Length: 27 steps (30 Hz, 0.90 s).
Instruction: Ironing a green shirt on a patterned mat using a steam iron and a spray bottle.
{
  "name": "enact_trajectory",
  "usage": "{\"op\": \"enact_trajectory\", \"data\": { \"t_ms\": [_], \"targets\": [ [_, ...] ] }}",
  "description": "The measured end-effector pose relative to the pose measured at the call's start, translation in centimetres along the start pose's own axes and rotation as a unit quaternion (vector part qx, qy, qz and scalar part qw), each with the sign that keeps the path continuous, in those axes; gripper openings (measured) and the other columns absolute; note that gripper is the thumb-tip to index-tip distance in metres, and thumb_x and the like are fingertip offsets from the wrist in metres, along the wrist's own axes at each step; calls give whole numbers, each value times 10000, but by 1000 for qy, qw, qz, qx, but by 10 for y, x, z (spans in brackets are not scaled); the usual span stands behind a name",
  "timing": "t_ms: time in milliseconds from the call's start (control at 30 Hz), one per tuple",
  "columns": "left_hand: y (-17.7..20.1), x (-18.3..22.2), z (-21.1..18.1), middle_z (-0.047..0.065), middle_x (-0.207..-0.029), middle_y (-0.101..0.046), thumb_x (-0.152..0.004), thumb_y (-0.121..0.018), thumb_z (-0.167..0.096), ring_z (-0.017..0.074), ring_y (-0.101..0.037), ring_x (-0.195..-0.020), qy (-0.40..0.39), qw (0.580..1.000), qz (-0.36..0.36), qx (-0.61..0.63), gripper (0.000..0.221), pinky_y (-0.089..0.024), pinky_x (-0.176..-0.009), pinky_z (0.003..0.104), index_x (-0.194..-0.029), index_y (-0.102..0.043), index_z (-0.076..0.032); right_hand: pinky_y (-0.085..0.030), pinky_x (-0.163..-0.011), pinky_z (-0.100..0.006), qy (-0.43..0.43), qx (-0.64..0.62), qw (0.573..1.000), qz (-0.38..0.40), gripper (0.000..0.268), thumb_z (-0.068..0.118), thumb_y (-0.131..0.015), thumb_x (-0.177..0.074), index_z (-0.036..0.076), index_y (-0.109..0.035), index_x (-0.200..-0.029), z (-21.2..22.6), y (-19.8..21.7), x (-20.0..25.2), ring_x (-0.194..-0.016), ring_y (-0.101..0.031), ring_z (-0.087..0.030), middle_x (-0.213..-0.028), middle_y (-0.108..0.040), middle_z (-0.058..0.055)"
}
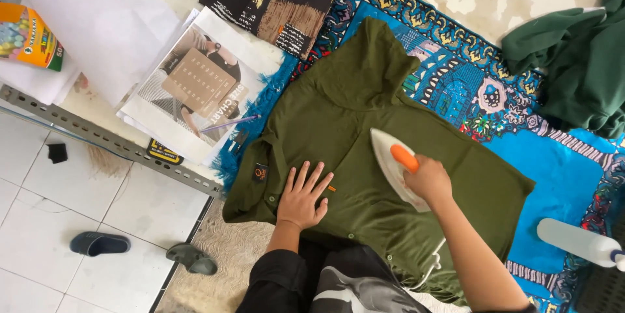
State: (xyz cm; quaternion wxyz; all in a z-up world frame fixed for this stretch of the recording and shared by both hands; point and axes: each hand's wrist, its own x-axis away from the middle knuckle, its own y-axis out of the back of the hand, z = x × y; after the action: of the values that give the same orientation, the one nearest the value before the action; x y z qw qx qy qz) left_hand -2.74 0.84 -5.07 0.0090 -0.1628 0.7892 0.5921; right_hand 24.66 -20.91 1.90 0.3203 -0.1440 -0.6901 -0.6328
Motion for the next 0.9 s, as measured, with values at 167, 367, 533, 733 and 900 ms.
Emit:
{"op": "enact_trajectory", "data": {
  "t_ms": [167, 367, 533, 733, 900],
  "targets": [
    [2, 1, -1, 18, -1707, -288, -869, -417, -438, 314, -236, -1568, 3, 1000, 7, 5, 744, -166, -1256, 555, -1606, -359, -355, -563, -657, -464, -8, -241, 970, -14, 319, 348, -711, -773, 81, -712, -948, 43, 14, 1, -649, -702, -338, -639, -665, -177],
    [0, 0, 0, 29, -1709, -283, -882, -397, -447, 297, -231, -1572, 10, 1000, 6, 11, 739, -161, -1261, 541, -1608, -359, -317, -523, -469, -408, -55, -447, 893, 17, 471, 446, -436, -1048, -8, -548, -989, 82, -20, 97, -428, -634, -282, -569, -615, -171],
    [-1, 2, 0, 34, -1719, -266, -882, -389, -488, 277, -227, -1576, 13, 1000, 9, 13, 790, -146, -1271, 514, -1624, -337, -221, -550, -468, -384, -62, -455, 888, -21, 460, 364, -392, -1090, -72, -531, -1058, 108, 2, 90, -444, -644, -281, -614, -631, -165],
    [2, 4, -1, 49, -1722, -255, -885, -386, -497, 282, -220, -1578, 15, 1000, 16, 6, 817, -140, -1274, 518, -1631, -312, -173, -561, -391, -363, -94, -557, 821, -88, 505, 429, -411, -1081, -61, -500, -1159, 128, 21, 75, -417, -611, -261, -670, -601, -170],
    [-1, 3, 1, 50, -1716, -266, -884, -383, -482, 262, -221, -1577, 23, 999, 19, 17, 823, -119, -1283, 494, -1632, -306, -147, -528, -335, -352, -109, -491, 863, -45, 434, 441, -434, -1078, 38, -508, -936, 113, -48, 122, -349, -639, -290, -529, -618, -142]
  ]
}}
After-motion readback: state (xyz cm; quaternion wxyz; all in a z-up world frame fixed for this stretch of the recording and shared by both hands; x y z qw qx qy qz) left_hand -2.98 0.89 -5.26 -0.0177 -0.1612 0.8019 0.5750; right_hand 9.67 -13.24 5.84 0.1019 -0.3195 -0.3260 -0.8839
